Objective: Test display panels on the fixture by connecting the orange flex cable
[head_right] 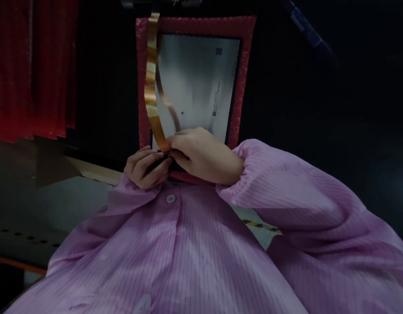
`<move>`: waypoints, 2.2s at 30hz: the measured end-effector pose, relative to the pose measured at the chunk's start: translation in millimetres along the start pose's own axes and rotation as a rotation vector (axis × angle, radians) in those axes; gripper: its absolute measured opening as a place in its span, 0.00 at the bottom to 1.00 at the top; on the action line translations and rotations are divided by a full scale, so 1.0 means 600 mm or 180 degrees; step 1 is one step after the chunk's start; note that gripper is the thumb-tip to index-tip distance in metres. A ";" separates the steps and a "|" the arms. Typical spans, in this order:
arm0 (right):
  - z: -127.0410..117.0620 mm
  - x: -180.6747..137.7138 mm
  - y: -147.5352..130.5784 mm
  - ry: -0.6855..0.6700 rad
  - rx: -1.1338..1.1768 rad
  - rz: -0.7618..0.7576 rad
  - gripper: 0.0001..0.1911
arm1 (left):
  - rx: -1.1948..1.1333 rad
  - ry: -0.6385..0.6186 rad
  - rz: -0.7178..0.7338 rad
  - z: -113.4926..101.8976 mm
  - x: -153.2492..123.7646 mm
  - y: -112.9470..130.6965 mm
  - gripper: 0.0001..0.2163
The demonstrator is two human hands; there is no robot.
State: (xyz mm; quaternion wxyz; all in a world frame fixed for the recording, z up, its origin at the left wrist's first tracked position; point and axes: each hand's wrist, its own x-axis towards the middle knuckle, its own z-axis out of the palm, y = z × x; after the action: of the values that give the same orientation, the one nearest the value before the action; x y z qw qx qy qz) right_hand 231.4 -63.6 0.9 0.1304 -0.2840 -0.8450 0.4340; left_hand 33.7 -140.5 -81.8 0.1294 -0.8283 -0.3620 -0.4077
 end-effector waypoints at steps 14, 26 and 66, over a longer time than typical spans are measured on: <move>-0.001 0.002 0.001 -0.0077 -0.0011 0.0096 0.08 | 0.0203 0.0060 0.0091 0.002 0.006 0.000 0.09; -0.004 0.004 -0.001 -0.0173 -0.0049 0.0140 0.08 | 0.0248 -0.0067 0.0348 0.002 -0.010 -0.010 0.10; -0.022 0.015 0.047 0.1798 0.0718 0.0754 0.15 | -0.1318 -0.0428 -0.3017 -0.051 0.142 -0.123 0.07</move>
State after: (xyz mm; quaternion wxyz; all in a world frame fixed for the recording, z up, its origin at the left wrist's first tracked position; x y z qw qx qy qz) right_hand 240.5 -36.8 -14.3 0.3388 -0.4733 -0.6831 0.4412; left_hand -1.3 -61.9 -2.7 -0.2594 -0.6061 -0.6165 -0.4305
